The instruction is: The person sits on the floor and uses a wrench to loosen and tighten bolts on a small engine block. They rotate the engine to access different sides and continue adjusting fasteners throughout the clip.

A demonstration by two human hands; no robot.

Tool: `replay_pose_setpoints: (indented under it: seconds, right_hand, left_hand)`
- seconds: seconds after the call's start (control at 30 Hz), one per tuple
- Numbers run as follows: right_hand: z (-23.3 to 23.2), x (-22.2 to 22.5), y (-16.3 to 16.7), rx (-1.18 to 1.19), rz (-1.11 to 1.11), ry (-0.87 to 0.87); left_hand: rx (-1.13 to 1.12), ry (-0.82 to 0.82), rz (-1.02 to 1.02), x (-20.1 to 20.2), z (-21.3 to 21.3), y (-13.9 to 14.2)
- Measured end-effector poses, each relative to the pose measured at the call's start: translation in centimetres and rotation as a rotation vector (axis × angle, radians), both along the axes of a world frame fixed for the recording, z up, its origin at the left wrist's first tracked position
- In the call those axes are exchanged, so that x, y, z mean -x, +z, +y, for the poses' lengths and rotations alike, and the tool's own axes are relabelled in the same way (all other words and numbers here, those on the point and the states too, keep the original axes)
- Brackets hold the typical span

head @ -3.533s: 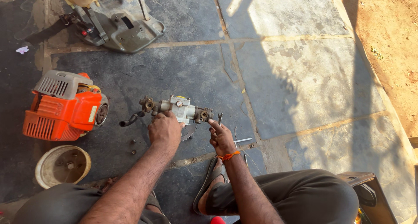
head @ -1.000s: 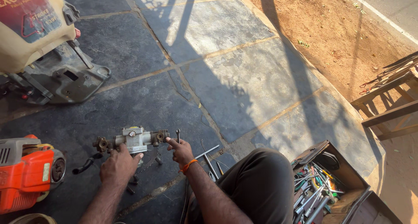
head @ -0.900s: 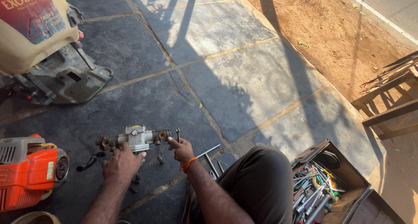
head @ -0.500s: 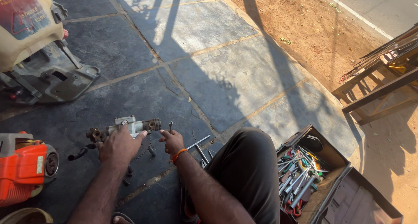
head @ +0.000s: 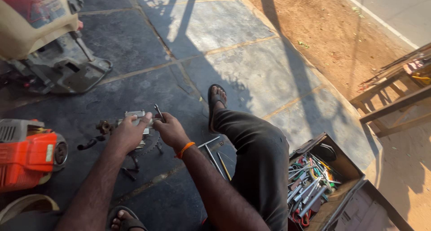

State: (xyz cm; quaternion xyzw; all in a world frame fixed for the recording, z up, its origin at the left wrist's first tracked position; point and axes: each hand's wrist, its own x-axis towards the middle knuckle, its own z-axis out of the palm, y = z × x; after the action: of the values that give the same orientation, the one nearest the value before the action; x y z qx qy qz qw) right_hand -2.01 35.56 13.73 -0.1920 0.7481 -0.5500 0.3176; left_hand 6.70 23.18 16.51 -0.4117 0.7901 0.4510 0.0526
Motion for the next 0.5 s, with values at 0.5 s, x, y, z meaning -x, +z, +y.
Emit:
replay_pose_setpoints:
  seconds: [0.5]
  right_hand:
    - [-1.9, 13.0, -11.5, 0.059, -0.293, -0.275]
  left_hand:
    - [-0.263, 0.014, 0.000, 4.8, -8.8, -2.3]
